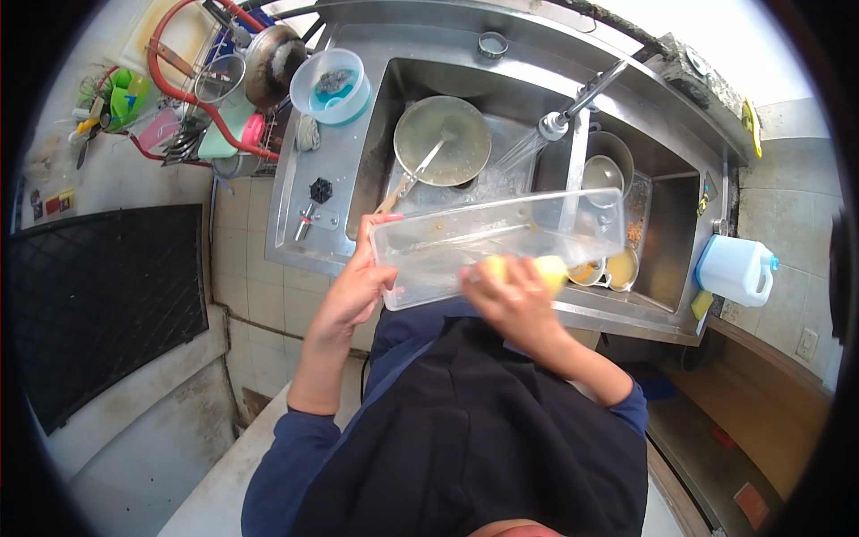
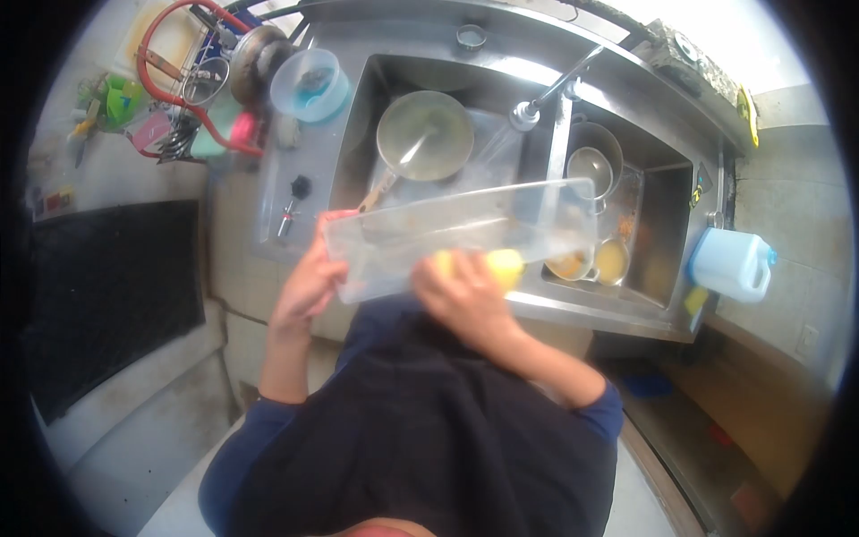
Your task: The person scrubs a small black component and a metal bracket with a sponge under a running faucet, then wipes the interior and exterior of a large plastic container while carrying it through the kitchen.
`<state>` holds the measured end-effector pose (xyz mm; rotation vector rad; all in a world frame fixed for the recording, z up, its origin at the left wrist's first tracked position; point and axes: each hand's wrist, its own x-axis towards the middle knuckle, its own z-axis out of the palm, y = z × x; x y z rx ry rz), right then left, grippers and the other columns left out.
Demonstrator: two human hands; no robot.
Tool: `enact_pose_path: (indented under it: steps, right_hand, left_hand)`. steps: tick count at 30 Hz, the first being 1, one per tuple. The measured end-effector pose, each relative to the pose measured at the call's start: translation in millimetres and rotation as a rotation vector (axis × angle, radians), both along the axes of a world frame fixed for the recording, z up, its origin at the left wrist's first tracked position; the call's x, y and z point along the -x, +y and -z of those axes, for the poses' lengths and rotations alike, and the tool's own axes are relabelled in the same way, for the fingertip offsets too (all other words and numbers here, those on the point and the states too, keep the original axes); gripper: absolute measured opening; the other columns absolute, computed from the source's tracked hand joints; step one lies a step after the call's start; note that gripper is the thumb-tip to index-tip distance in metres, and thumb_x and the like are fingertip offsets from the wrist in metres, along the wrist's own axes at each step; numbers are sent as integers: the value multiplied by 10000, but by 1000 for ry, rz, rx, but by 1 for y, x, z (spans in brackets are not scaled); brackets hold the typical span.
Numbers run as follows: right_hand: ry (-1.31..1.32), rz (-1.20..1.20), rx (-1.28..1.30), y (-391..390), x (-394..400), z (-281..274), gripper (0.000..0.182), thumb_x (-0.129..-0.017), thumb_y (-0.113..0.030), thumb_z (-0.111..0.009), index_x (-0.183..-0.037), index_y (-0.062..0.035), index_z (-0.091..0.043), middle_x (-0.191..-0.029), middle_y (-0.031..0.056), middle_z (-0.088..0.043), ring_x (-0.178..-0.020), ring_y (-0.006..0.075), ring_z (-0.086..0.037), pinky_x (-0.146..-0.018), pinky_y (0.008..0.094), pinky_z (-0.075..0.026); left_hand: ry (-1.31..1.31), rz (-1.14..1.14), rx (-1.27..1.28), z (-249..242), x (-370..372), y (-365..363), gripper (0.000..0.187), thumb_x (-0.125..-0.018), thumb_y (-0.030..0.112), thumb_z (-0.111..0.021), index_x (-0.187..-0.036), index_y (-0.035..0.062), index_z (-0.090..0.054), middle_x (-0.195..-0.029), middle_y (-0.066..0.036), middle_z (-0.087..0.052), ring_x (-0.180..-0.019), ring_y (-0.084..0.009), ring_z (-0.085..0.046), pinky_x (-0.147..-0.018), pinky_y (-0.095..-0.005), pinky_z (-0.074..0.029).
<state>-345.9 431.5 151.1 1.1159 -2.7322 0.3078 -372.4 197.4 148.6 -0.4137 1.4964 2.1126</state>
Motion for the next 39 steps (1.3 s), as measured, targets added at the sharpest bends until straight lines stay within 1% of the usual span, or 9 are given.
enact_pose_path:
  steps: [5,12,19,22,25,27,31,36,39]
  right_hand:
    - [-316,265,-112,88,-6,-47,435,-533,40,-632,-946,-97,-636,-890,47,-549,-826,266,-547,-751,374,-454]
    - [-320,76,-121,117,-20,-68,547,-418,-56,-720,-948,-94,-589,-847,44,-527,-827,264,-542,-772,389,-452]
    - [-142,-129,-116,81,21,-68,351,-574,-48,-640,-920,-97,-600,-909,55,-561,-814,265,-570,-683,355,-457]
    - [217,-308,-21,45,41,-59,296,-628,-75,-645,-921,-92,-679,-899,47,-632,-687,269,-593,-649,371,-492]
    - [441,-347,211,-23,67,-63,242,-700,-63,-615,-921,-75,-713,-797,70,-669,-660,281,-618,-694,406,-499]
    - [387,-252,348,-67,75,-73,163,-756,-81,-617,-885,-55,-713,-785,83,-667,-701,281,-621,-724,420,-494]
    - [234,108,788,-118,99,-39,204,-821,-161,-643,-910,21,-668,-820,124,-642,-760,274,-603,-760,410,-494]
    - [-463,65,1548,-229,94,27,229,-832,-85,-620,-1023,34,-578,-994,156,-610,-891,288,-597,-812,462,-504]
    - [-925,-57,1941,-347,79,57,231,-832,-48,-594,-1048,23,-553,-1050,154,-591,-969,287,-577,-867,483,-487]
  left_hand:
    - [-115,171,-149,-25,9,8,711,-617,-114,-410,-1288,105,-325,-1212,-82,-370,-1148,-196,-400,-879,-297,-407]
    - [179,250,48,-59,21,13,777,-617,-109,-467,-1354,80,-308,-1363,-92,-334,-1334,-189,-267,-1022,-297,-310]
    - [379,162,293,-99,-11,-29,793,-642,-102,-487,-1388,81,-290,-1394,-77,-317,-1395,-196,-141,-1043,-310,-291]
    - [488,-17,444,-122,-53,-68,741,-688,-70,-513,-1383,76,-299,-1392,-72,-322,-1395,-215,-145,-1058,-329,-283]
    - [602,-195,416,-132,-99,-123,683,-761,-22,-567,-1381,74,-296,-1377,-78,-340,-1392,-235,-148,-1040,-353,-335]
    - [679,-512,43,-132,-130,-162,545,-850,123,-601,-1332,30,-365,-1390,-131,-359,-1314,-264,-359,-978,-402,-412]
    - [698,-788,22,-81,-220,-274,396,-910,151,-528,-1276,55,-411,-1284,-128,-468,-1216,-280,-466,-936,-448,-458]
    - [238,-1384,115,16,-357,-352,253,-917,125,-498,-1165,76,-475,-1113,-89,-565,-1047,-209,-563,-864,-364,-477]
    - [23,-1359,135,54,-402,-388,236,-917,131,-463,-1148,83,-477,-1118,-73,-534,-1054,-182,-546,-887,-330,-433]
